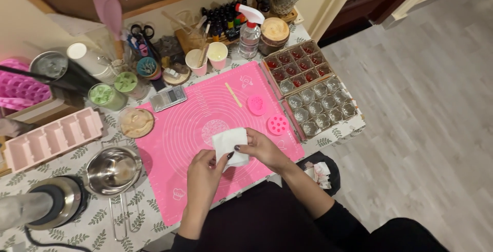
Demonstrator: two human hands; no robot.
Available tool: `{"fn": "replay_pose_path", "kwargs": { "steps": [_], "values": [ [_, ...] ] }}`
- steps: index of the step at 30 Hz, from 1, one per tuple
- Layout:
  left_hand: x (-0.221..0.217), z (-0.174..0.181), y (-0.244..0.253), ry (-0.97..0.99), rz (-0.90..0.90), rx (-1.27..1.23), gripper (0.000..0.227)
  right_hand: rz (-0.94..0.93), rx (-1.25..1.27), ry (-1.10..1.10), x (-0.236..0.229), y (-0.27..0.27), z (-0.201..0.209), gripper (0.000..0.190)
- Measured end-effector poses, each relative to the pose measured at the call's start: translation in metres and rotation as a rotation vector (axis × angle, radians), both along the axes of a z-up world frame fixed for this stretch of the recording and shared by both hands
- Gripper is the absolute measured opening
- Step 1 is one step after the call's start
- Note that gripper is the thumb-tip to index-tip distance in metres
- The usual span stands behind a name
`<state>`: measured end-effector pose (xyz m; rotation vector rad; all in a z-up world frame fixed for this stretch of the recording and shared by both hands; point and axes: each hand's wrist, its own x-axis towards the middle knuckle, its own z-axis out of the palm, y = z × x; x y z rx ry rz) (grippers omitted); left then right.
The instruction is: Cleaning glass jars with a cloth, organizing tray molds, and handling a large bag of wax flakes or gel base for craft production.
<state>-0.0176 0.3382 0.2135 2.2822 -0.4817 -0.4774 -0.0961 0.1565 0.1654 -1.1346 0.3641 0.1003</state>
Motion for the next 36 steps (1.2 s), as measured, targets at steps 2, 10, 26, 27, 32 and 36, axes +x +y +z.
{"fn": "replay_pose_path", "kwargs": {
  "steps": [2, 10, 26, 27, 32, 36],
  "values": [
    [0.003, -0.010, -0.003, 0.076, 0.005, -0.078, 0.024, -0.036, 0.006, 0.033, -0.005, -0.012, -0.018, 0.039],
    [0.029, -0.041, -0.051, 0.823, -0.038, -0.300, 0.041, -0.112, 0.027, 0.030, -0.021, -0.065, -0.021, 0.026],
    [-0.013, -0.091, -0.093, 1.104, 0.003, -0.350, 0.040, -0.219, -0.752, 0.032, -0.090, -0.078, -0.010, 0.039],
    [-0.017, -0.108, -0.089, 1.094, -0.032, -0.342, 0.040, -0.218, -0.784, -0.006, -0.094, -0.077, -0.017, 0.039],
    [-0.025, -0.122, -0.076, 1.032, 0.060, -0.345, 0.037, -0.028, -0.741, 0.076, -0.110, -0.081, -0.048, 0.040],
    [-0.021, -0.138, -0.055, 0.860, 0.114, -0.258, 0.036, -0.039, -1.095, 0.160, -0.100, -0.086, -0.090, 0.042]
  ]
}}
